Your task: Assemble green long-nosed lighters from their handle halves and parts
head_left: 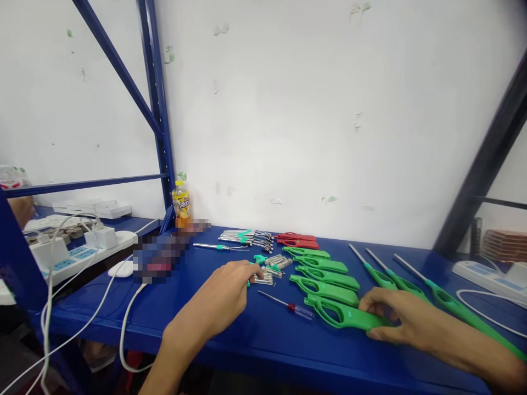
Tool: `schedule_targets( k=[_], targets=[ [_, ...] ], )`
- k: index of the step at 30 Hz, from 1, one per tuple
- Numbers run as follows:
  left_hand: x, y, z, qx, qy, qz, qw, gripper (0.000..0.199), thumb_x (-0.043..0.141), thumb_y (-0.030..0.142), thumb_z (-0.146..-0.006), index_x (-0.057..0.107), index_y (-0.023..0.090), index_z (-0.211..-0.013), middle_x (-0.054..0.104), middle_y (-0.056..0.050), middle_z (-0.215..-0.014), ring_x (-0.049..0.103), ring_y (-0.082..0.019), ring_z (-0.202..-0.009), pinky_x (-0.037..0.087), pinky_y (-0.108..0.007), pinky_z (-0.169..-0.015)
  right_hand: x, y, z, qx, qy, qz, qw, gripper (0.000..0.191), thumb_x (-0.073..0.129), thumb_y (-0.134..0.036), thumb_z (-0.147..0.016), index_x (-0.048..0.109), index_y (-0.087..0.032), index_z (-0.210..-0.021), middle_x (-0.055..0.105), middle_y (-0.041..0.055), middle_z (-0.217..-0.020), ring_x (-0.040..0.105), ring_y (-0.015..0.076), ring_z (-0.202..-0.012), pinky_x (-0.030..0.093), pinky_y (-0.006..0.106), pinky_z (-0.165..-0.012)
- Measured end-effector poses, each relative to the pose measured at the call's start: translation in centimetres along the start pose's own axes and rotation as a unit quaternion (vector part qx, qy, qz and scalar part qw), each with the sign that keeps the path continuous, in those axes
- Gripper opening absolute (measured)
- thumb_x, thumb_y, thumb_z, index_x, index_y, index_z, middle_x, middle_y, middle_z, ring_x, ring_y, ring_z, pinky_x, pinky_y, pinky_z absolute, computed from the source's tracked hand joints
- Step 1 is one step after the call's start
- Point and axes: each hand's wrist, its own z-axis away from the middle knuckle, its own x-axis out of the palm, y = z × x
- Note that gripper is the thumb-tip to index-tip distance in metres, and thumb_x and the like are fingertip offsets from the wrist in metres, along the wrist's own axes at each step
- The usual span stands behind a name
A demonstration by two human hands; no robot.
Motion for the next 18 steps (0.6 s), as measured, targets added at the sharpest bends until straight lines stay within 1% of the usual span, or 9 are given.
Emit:
schedule_targets(
  k=[2,4,7,9,10,12,14,18],
  targets=[
    [0.3,0.4,-0.1,0.011,0.009,0.01,1.0,0.041,0.034,0.014,-0.103,0.069,0.027,-0.121,0.073,-0.004,-0.116,0.065,-0.025,-0.111,0.049,-0.038,-0.097,-0.3,-0.2,0.1,-0.009,-0.004,-0.006,1.0,0.033,0.078,-0.046,-0.077,0.075,-0.028,-0.104,0.074,0.004,-0.103,0.067,0.0289,-0.093,0.052,0.036,-0.082],
    [0.6,0.9,-0.2,0.023,0.011,0.03,0.999,0.039,0.037,0.018,-0.105,0.068,0.028,-0.125,0.073,-0.003,-0.122,0.064,-0.025,-0.116,0.048,-0.038,-0.1,-0.6,-0.6,0.3,-0.021,0.001,-0.012,1.0,0.034,0.076,-0.049,-0.082,0.074,-0.028,-0.109,0.072,0.0042,-0.109,0.065,0.0291,-0.099,0.051,0.036,-0.087],
    [1.2,1.7,-0.2,0.041,-0.014,0.056,0.997,0.036,0.05,0.028,-0.105,0.062,0.031,-0.139,0.07,-0.002,-0.132,0.063,-0.025,-0.122,0.046,-0.038,-0.105,-0.9,-1.9,0.6,-0.042,0.021,-0.014,0.999,0.037,0.073,-0.056,-0.088,0.071,-0.03,-0.115,0.07,0.0041,-0.115,0.063,0.0292,-0.106,0.05,0.036,-0.092],
    [1.6,2.2,-0.3,0.052,-0.031,0.067,0.996,0.043,0.061,0.034,-0.102,0.058,0.031,-0.144,0.071,-0.003,-0.131,0.064,-0.025,-0.12,0.047,-0.038,-0.105,-0.9,-3.1,0.8,-0.062,0.021,-0.013,0.998,0.037,0.073,-0.058,-0.09,0.07,-0.03,-0.116,0.069,0.0034,-0.115,0.062,0.0288,-0.107,0.05,0.035,-0.093],
    [1.7,2.4,-0.4,0.058,-0.033,0.071,0.995,0.045,0.065,0.036,-0.1,0.059,0.031,-0.144,0.072,-0.003,-0.128,0.064,-0.025,-0.118,0.047,-0.038,-0.104,-0.9,-3.7,0.9,-0.073,0.02,-0.015,0.997,0.037,0.073,-0.058,-0.091,0.07,-0.031,-0.116,0.069,0.0027,-0.116,0.062,0.0282,-0.107,0.05,0.035,-0.093],
    [1.9,2.8,-0.7,0.072,-0.031,0.078,0.994,0.04,0.07,0.039,-0.098,0.065,0.029,-0.136,0.073,-0.002,-0.123,0.065,-0.024,-0.115,0.048,-0.036,-0.102,-0.9,-4.7,0.9,-0.091,0.021,-0.019,0.995,0.036,0.073,-0.059,-0.092,0.069,-0.032,-0.115,0.068,0.0008,-0.118,0.062,0.0267,-0.108,0.05,0.034,-0.093],
    [1.8,3.1,-0.8,0.083,-0.021,0.084,0.993,0.029,0.07,0.04,-0.098,0.072,0.026,-0.123,0.075,-0.002,-0.115,0.066,-0.024,-0.11,0.049,-0.034,-0.097,-0.9,-5.6,0.9,-0.1,0.032,-0.021,0.994,0.035,0.073,-0.06,-0.092,0.069,-0.034,-0.116,0.067,-0.0008,-0.12,0.062,0.0254,-0.107,0.049,0.033,-0.093],
    [1.2,3.3,-0.8,0.1,0.01,0.106,0.989,0.019,0.065,0.039,-0.101,0.075,0.025,-0.107,0.076,0.001,-0.106,0.067,-0.021,-0.103,0.047,-0.031,-0.091,-0.8,-6.7,1.0,-0.108,0.046,-0.021,0.993,0.035,0.071,-0.061,-0.094,0.069,-0.036,-0.118,0.067,-0.0017,-0.123,0.062,0.0249,-0.108,0.05,0.033,-0.094]
  ],
)
